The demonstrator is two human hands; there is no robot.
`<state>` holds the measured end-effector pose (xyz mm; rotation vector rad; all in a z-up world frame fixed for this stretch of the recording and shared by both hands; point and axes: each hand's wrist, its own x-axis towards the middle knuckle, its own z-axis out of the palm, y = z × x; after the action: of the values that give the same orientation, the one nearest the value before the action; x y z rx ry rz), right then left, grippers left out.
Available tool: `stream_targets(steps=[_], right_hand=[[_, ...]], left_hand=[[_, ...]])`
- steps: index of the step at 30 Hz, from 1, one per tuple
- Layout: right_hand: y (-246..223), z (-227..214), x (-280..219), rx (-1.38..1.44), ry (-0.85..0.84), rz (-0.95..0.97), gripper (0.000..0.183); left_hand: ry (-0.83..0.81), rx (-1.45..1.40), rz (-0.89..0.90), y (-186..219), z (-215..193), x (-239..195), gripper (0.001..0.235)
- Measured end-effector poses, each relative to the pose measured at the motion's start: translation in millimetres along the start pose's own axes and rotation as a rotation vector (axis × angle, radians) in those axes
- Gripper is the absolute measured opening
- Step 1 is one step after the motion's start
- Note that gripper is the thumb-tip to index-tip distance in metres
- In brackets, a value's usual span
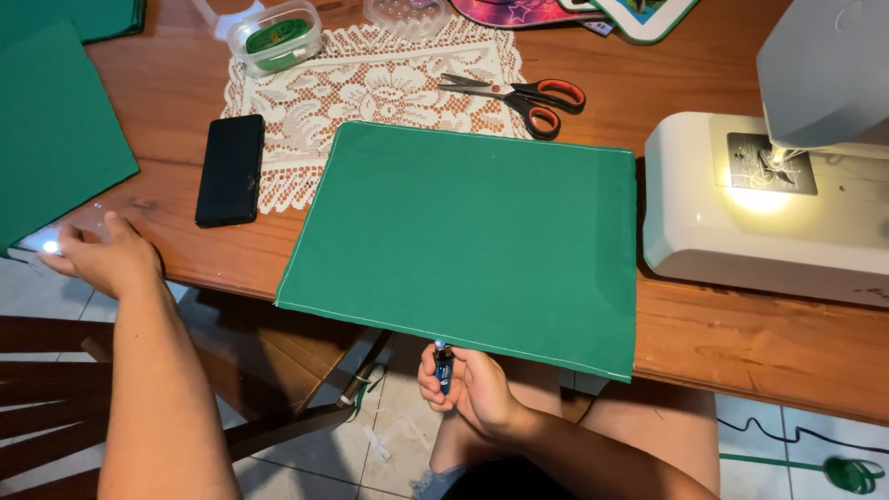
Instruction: Cutting a piece of green fabric with scissors and sealing the edges with a lighter at a craft station.
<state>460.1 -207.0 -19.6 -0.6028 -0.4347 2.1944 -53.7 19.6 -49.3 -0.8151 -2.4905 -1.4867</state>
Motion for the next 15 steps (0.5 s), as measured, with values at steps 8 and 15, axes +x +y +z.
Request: stream_targets(steps=[8,15], right_hand=[[-6,0,-8,0.015,0.029,0.031,0.032],[-4,-8,-12,0.043,0.001,0.021,0.031]], left_hand=[[-0.004,-0.029,-0.005,-2,-1,2,0.047],[-0.006,-0.006,0.011,-2,0,1,0.048]])
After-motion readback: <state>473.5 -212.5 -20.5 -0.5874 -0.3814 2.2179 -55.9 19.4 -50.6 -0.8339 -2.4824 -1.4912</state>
